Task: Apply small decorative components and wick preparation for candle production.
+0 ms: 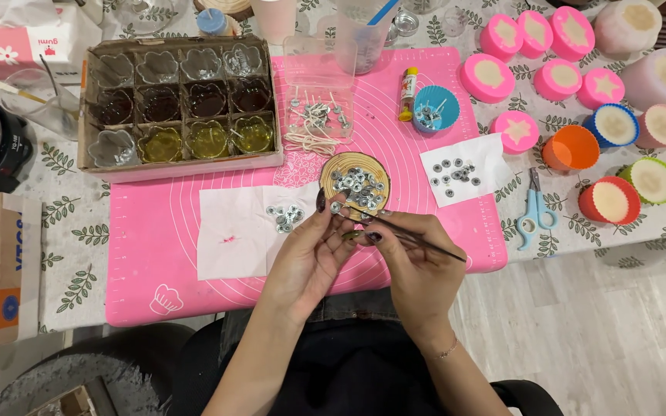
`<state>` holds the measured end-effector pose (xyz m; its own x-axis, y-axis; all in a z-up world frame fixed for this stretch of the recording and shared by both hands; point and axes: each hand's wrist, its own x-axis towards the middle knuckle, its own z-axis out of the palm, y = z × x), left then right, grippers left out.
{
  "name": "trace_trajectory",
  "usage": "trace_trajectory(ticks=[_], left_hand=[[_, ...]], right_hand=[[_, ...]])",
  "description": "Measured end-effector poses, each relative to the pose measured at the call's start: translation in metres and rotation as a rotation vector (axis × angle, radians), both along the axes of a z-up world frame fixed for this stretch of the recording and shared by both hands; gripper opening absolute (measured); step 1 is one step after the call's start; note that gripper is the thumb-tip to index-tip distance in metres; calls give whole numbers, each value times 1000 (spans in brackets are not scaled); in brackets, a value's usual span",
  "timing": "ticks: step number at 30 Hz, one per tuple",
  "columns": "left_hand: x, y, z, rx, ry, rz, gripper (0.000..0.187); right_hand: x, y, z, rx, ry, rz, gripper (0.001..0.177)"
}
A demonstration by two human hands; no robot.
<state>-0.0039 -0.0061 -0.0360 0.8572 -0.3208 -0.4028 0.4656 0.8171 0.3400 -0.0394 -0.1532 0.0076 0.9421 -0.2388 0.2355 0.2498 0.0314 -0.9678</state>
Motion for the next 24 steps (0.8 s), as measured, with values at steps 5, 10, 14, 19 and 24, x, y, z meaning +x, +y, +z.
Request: trace_trajectory(ticks=[5, 10, 14, 19, 24], left_hand=[[-2, -4, 2, -35, 23, 21, 29], [-5, -7, -3, -114, 36, 26, 28], [-6, -11, 1, -181, 47, 30, 31], [-8, -17, 3, -192, 85, 64, 35], [-7, -18, -3, -221, 15, 91, 34]], right_hand=[[-1, 1, -2, 4, 17, -3, 20], [-3, 2, -9, -12, 19, -22, 20], [-4, 6, -12, -25, -4, -64, 19], [-4, 9, -7, -75, 12, -92, 18], [-4, 10, -11, -37, -1, -79, 14]])
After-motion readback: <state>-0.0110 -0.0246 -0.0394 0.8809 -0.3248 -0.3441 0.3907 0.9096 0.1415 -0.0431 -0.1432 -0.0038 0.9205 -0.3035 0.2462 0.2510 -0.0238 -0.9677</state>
